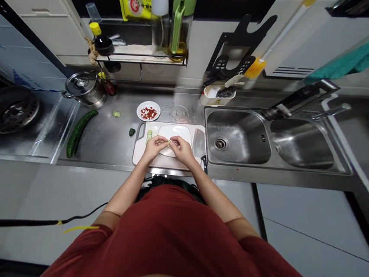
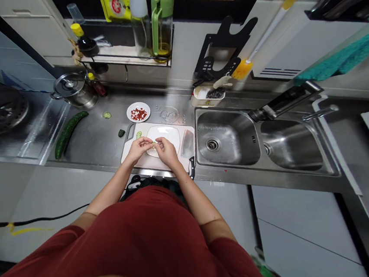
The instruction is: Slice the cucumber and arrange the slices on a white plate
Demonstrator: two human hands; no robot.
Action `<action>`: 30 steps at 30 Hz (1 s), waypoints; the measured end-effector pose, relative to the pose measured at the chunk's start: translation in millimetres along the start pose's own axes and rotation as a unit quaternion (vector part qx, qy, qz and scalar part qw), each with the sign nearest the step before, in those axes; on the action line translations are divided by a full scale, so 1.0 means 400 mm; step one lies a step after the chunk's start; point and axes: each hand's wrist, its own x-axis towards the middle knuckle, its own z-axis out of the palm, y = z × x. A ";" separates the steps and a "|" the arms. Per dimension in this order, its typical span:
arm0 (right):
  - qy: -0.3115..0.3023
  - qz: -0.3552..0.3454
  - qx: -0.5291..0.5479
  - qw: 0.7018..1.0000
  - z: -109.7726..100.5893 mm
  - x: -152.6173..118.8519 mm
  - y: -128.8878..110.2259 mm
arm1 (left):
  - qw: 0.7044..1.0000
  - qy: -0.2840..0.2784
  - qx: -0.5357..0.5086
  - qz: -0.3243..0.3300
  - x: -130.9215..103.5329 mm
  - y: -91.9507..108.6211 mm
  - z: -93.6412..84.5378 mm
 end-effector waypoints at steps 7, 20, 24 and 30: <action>-0.026 0.020 0.053 0.998 -0.007 0.015 -0.002 | 1.000 -0.005 0.020 0.014 -0.005 0.003 0.008; 0.003 -0.024 0.042 0.999 -0.024 0.022 -0.001 | 0.989 0.001 -0.068 -0.131 0.000 0.002 0.029; -0.010 -0.055 0.007 0.998 -0.029 0.019 0.002 | 0.985 0.003 -0.105 -0.134 0.007 -0.006 0.032; -0.019 -0.068 -0.015 0.997 -0.030 0.018 0.032 | 0.987 0.011 -0.098 -0.125 0.025 -0.024 0.030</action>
